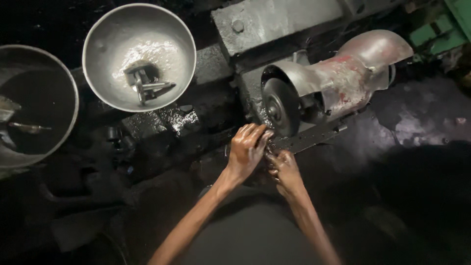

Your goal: The person repeatedly presses small metal parts against a rotating grinding wheel, rotating the parts to grind different edges. After each part is finished, it is placed into a metal bowl. The process is repeated for multiple parts.

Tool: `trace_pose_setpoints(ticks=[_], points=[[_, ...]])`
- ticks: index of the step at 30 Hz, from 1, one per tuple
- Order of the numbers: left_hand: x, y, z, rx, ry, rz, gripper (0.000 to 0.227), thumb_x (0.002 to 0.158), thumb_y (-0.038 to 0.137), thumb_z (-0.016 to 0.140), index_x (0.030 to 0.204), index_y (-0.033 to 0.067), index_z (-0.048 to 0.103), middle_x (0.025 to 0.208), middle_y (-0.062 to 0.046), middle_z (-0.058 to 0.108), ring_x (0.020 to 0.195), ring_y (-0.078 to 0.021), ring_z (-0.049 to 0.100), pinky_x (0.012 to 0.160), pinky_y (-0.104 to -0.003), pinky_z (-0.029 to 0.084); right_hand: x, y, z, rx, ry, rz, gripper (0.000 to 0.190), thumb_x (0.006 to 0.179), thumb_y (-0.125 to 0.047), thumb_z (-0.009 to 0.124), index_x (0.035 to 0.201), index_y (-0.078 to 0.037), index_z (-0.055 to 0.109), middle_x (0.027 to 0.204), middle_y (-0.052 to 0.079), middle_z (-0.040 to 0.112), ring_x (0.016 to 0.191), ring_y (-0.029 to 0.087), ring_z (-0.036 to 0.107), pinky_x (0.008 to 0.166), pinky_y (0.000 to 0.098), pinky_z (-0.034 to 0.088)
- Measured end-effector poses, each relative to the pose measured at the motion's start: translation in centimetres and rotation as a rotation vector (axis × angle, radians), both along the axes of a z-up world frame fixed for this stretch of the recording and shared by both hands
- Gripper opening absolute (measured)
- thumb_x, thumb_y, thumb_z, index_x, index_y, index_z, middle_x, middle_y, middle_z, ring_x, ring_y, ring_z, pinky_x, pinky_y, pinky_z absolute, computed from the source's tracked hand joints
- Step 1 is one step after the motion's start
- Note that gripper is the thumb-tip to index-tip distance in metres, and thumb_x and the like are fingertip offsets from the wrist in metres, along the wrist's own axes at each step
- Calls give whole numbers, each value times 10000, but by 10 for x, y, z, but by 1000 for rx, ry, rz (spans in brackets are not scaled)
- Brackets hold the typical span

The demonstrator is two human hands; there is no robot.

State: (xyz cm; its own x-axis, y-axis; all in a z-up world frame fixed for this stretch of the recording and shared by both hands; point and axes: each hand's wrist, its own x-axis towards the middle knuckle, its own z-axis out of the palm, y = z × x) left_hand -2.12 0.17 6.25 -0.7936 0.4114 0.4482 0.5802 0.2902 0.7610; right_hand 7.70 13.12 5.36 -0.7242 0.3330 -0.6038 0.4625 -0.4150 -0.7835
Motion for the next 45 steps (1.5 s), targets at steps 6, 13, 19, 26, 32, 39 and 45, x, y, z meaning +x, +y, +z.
trace_pose_setpoints(ticks=[6, 13, 19, 26, 32, 39, 45], points=[[23, -18, -27, 233, -252, 16, 339, 877, -22, 645, 1215, -38, 664, 1134, -195, 714, 1053, -364, 715, 890, -425, 561, -3, 18, -2, -528, 68, -19, 100, 1036, -119, 554, 943, -83, 548, 623, -82, 390, 435, -7, 320, 326, 182, 169], [7, -29, -23, 32, -5, -11, 131, 918, 58, 729, 990, -21, 654, 886, -165, 639, 847, -357, 637, 744, -440, 511, -2, 26, -8, -815, 129, 21, 238, 1075, -196, 485, 1066, 33, 551, 622, -92, 375, 406, -32, 309, 307, 159, 193], [-14, -8, 3, -38, 155, -52, 230, 912, 130, 771, 835, 16, 586, 770, -142, 559, 746, -333, 572, 690, -448, 430, -5, 34, -16, -891, 112, 7, 264, 1089, -211, 432, 1088, 32, 534, 662, -89, 390, 414, -50, 322, 310, 146, 192], [5, -5, -11, 66, -93, -97, 200, 966, 155, 723, 900, -3, 619, 798, -161, 590, 700, -327, 575, 640, -426, 435, 27, 45, -19, -309, 25, 199, 482, 1050, -424, 408, 1002, 19, 593, 605, 0, 570, 449, 60, 511, 374, 208, 329], [37, 3, -49, 195, -680, -75, 300, 1041, 232, 686, 919, -41, 653, 762, -107, 571, 679, -179, 508, 610, -360, 415, 77, 59, -77, 369, 133, 344, 402, 1003, -326, 671, 910, 58, 746, 747, 84, 709, 664, 106, 605, 581, 267, 430], [55, 18, -85, 291, -1019, -53, 390, 1026, 349, 665, 1101, -31, 713, 975, -83, 686, 904, -117, 581, 796, -259, 508, 70, 33, -93, 346, 182, -56, 312, 783, -80, 833, 1065, -27, 711, 853, 23, 694, 688, 124, 595, 582, 309, 462], [62, 5, -54, 633, -1508, -537, 724, 947, 481, 602, 1507, 192, 245, 1507, -36, 510, 1414, -204, 506, 1186, -392, 402, 49, 54, -52, 647, 397, 113, 234, 851, -96, 803, 1056, 11, 766, 942, 17, 795, 828, 89, 714, 757, 274, 574]])
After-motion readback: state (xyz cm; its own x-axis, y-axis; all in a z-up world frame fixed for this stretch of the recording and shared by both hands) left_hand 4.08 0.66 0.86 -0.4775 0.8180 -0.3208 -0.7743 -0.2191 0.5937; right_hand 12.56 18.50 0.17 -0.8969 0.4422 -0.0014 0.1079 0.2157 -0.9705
